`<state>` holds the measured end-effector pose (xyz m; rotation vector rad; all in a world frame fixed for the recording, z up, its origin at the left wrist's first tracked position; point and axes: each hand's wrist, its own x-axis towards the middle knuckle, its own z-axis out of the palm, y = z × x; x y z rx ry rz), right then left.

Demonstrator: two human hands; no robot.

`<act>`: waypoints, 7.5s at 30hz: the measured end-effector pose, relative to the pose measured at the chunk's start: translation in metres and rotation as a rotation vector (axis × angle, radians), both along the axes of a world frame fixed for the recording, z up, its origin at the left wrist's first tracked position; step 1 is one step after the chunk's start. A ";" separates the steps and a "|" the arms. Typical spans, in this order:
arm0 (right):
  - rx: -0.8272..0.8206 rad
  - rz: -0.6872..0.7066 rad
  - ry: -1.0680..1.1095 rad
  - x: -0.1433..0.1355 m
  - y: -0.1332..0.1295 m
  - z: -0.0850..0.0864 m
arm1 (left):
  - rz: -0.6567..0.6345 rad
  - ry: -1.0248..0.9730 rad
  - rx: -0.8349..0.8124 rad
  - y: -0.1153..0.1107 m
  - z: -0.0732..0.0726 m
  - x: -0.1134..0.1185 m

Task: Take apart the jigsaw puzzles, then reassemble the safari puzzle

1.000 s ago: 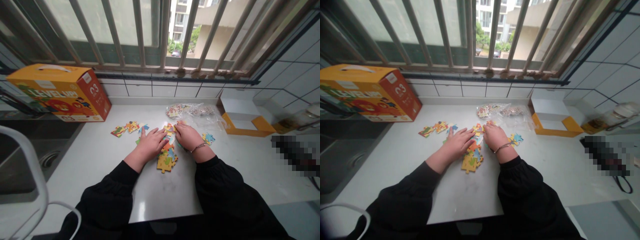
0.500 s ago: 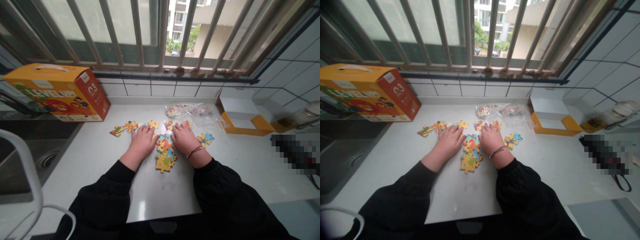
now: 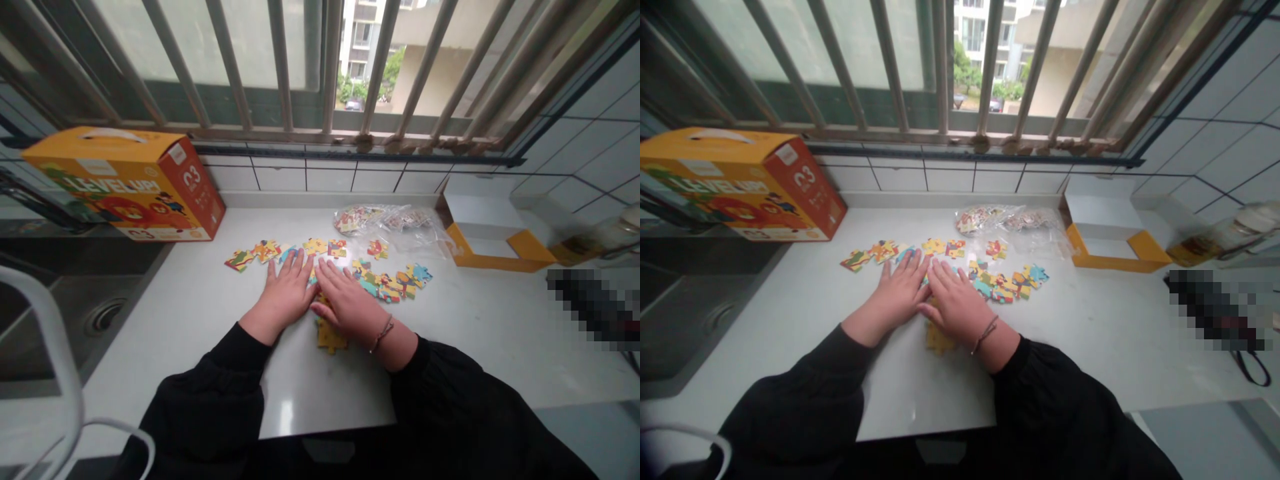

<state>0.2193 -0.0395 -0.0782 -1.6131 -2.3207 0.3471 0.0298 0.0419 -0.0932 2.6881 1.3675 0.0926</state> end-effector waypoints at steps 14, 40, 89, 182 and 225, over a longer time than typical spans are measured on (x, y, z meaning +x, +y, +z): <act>-0.088 -0.009 -0.094 -0.018 -0.039 -0.007 | 0.317 0.015 0.045 0.023 0.009 -0.036; -0.129 -0.028 -0.089 -0.019 -0.040 -0.007 | 0.192 0.038 0.090 0.029 0.015 -0.060; -0.194 0.017 -0.125 0.013 -0.096 0.002 | -0.277 -0.130 -0.016 -0.008 0.011 -0.022; -0.110 -0.456 -0.244 0.123 -0.053 -0.021 | -0.235 -0.009 -0.099 -0.037 0.011 0.079; -0.148 -0.692 -0.247 0.179 -0.076 -0.020 | -0.188 0.000 -0.025 -0.058 0.000 0.051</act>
